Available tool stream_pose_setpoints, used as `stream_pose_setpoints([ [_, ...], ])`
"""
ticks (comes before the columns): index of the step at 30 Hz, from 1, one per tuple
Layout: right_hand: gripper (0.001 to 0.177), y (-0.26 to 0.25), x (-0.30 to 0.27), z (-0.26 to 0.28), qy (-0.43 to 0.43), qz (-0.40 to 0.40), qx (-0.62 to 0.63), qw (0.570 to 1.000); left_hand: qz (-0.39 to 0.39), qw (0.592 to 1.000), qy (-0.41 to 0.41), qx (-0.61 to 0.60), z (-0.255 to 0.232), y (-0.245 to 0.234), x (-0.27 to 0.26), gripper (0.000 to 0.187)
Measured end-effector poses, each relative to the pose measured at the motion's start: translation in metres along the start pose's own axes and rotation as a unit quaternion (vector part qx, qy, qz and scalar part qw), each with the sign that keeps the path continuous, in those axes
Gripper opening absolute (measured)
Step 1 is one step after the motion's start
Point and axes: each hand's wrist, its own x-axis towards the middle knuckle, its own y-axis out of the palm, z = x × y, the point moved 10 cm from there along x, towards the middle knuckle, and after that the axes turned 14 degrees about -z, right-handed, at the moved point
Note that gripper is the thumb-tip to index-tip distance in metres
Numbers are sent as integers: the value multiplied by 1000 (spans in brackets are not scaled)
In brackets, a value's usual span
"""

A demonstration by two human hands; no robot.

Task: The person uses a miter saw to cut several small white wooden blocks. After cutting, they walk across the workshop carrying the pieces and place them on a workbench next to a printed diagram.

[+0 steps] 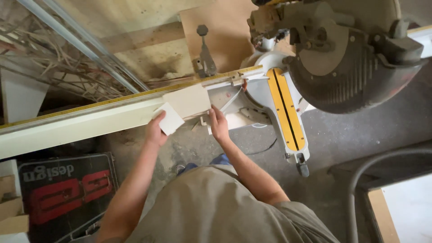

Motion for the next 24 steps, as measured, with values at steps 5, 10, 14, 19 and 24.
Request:
stream_pose_setpoints([
  [5,60,5,-5,24,-22,27,-27,999,-4,1000,5,23,8,8,7,37],
  [10,69,23,26,-56,100,41,22,994,47,998,-18,26,15,15,7,35],
  [14,72,12,11,-58,124,38,74,989,-36,998,5,-42,-6,-8,-17,37],
  [19,39,26,-50,-66,35,112,28,993,-105,986,51,-124,-43,-93,-73,38],
  [24,53,164,-211,-22,102,497,46,860,-164,967,88,-176,-21,-205,-124,38],
])
